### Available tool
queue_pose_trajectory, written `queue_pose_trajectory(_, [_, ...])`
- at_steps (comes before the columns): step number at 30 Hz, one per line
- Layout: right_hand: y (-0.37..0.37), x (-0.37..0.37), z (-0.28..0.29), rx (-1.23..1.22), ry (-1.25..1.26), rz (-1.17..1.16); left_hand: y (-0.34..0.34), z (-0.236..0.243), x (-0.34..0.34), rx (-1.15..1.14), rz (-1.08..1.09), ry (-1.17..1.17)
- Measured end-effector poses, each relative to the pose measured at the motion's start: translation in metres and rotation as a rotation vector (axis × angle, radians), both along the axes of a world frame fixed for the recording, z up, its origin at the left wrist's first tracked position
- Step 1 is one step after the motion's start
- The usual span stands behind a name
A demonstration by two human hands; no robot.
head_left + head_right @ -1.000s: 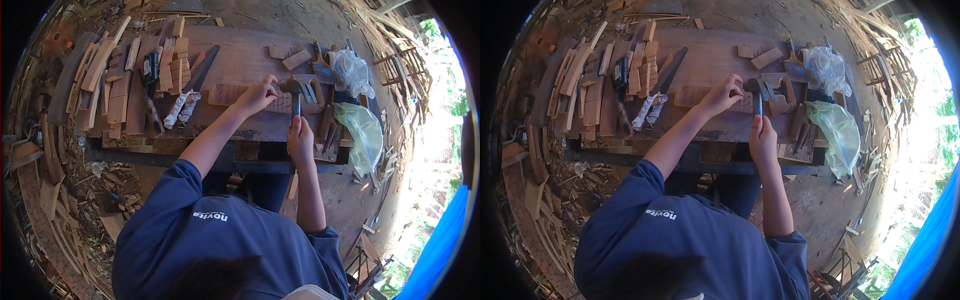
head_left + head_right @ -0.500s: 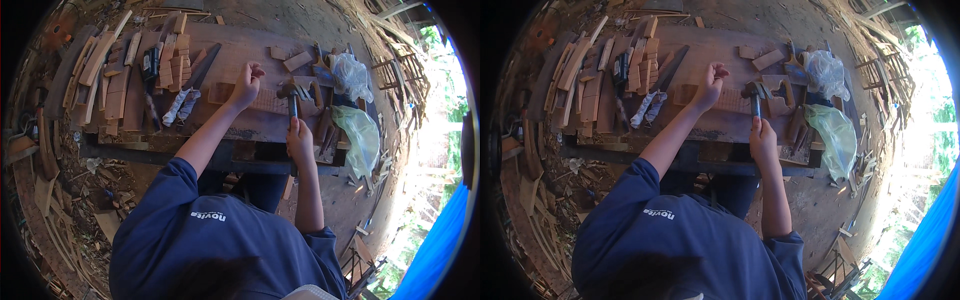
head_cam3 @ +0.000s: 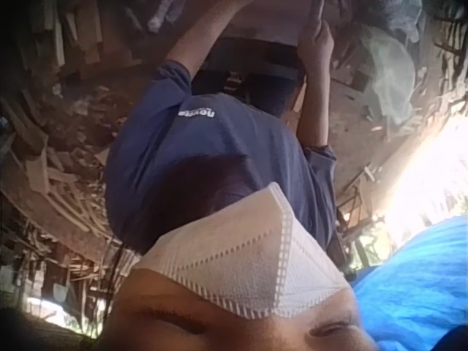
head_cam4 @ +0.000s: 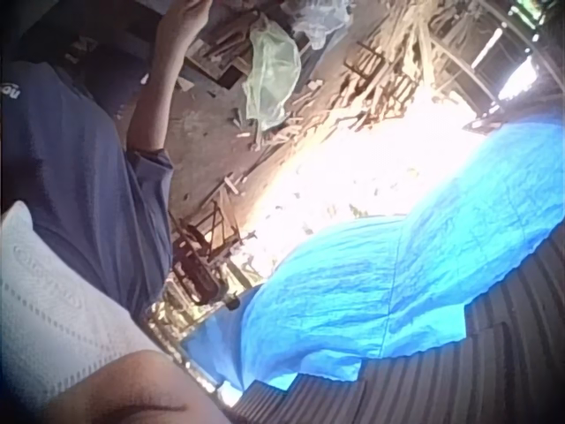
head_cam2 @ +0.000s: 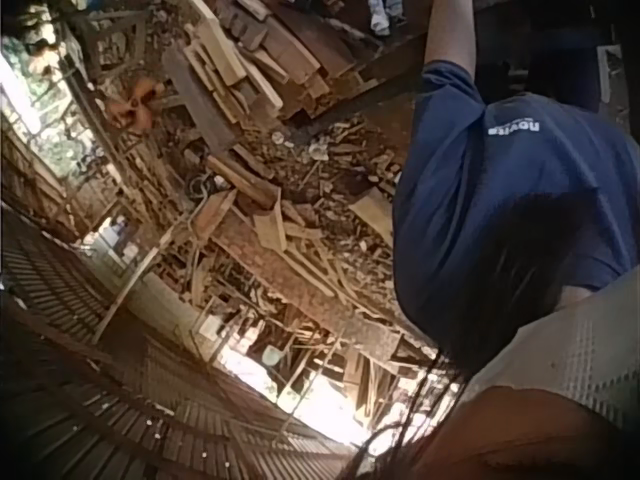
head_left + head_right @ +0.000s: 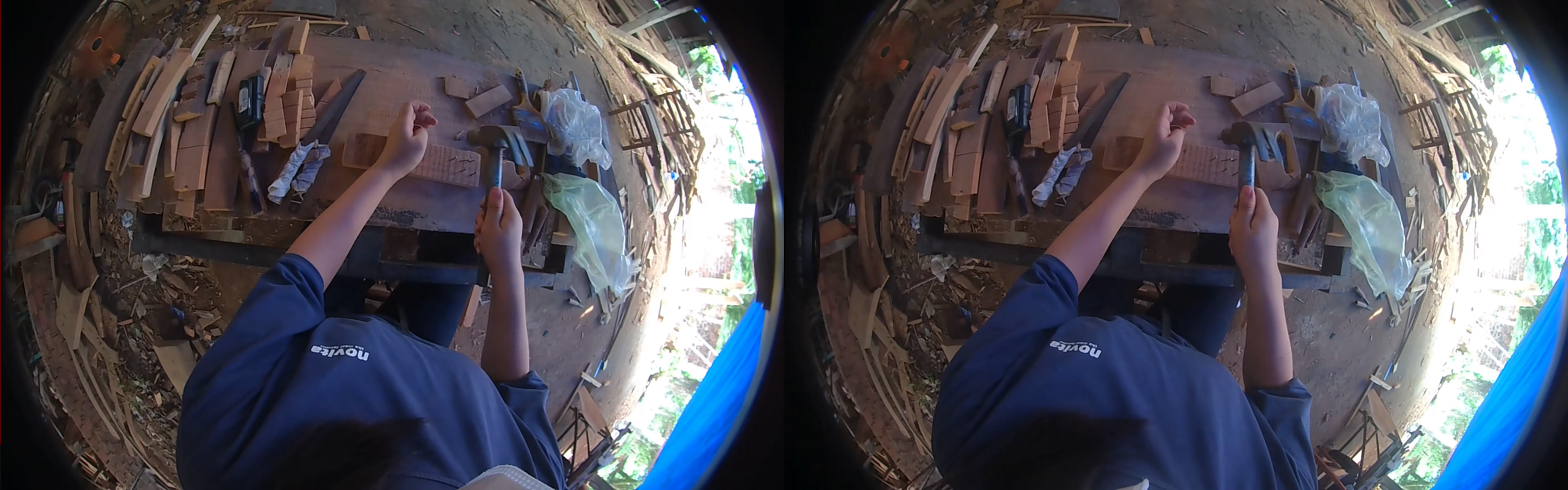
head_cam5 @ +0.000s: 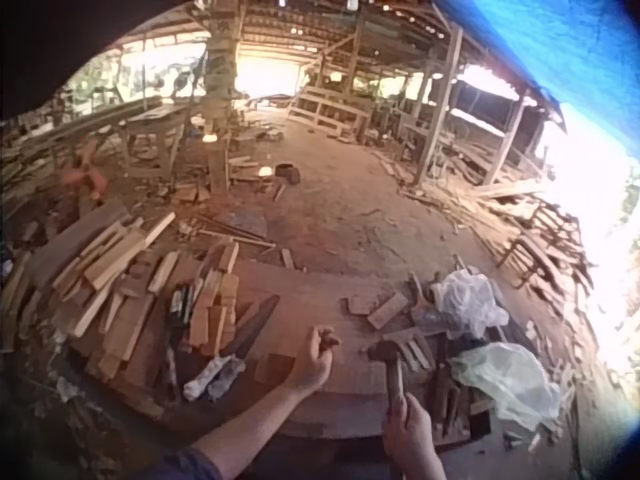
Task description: The person is using a hammer to drive a nail into a piece of wood.
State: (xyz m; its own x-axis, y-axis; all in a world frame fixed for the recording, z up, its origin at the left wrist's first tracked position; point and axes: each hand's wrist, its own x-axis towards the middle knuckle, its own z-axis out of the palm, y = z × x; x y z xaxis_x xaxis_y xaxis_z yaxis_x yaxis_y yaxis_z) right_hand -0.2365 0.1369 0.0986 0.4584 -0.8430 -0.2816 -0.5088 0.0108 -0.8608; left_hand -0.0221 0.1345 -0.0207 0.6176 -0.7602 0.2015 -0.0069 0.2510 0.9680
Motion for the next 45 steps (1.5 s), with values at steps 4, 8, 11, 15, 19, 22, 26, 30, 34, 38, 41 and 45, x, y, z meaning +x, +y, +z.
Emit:
queue_pose_trajectory(4, [-0.008, -0.012, -0.058, -0.275, -0.013, 0.022, -0.006, 0.000, -0.003, 0.000, -0.028, 0.010])
queue_pose_trajectory(8, [0.004, -0.002, -0.017, 0.135, 0.043, -0.008, -0.001, -0.005, 0.003, 0.007, -0.024, 0.025])
queue_pose_trajectory(11, [0.015, -0.022, -0.023, 0.147, -0.169, -0.074, 0.000, 0.002, 0.000, 0.037, -0.022, -0.016])
queue_pose_trajectory(15, [0.035, -0.058, -0.046, 0.160, -0.366, -0.228, 0.005, 0.023, -0.018, 0.100, -0.148, -0.559])
queue_pose_trajectory(19, [0.044, -0.083, -0.065, 0.152, -0.445, -0.308, -0.002, 0.021, -0.026, 0.252, -0.132, -0.904])
queue_pose_trajectory(22, [0.048, -0.092, -0.076, 0.157, -0.425, -0.347, -0.011, 0.028, -0.023, 0.358, -0.247, -1.057])
queue_pose_trajectory(26, [0.053, -0.096, -0.087, 0.199, -0.434, -0.367, -0.025, 0.043, -0.026, 0.380, -0.296, -1.287])
queue_pose_trajectory(30, [0.058, -0.090, -0.089, 0.217, -0.442, -0.368, -0.032, 0.032, -0.029, 0.366, -0.342, -1.361])
queue_pose_trajectory(34, [0.060, -0.091, -0.095, 0.224, -0.454, -0.342, -0.031, 0.020, -0.036, 0.310, -0.243, -1.260])
queue_pose_trajectory(38, [0.060, -0.093, -0.097, 0.217, -0.436, -0.327, -0.028, 0.031, -0.040, 0.372, -0.302, -0.945])
queue_pose_trajectory(41, [0.061, -0.095, -0.096, 0.197, -0.416, -0.323, -0.027, 0.034, -0.041, 0.264, -0.255, -0.677])
queue_pose_trajectory(45, [0.060, -0.098, -0.104, 0.193, -0.409, -0.333, -0.026, 0.034, -0.038, 0.288, -0.277, -0.492])
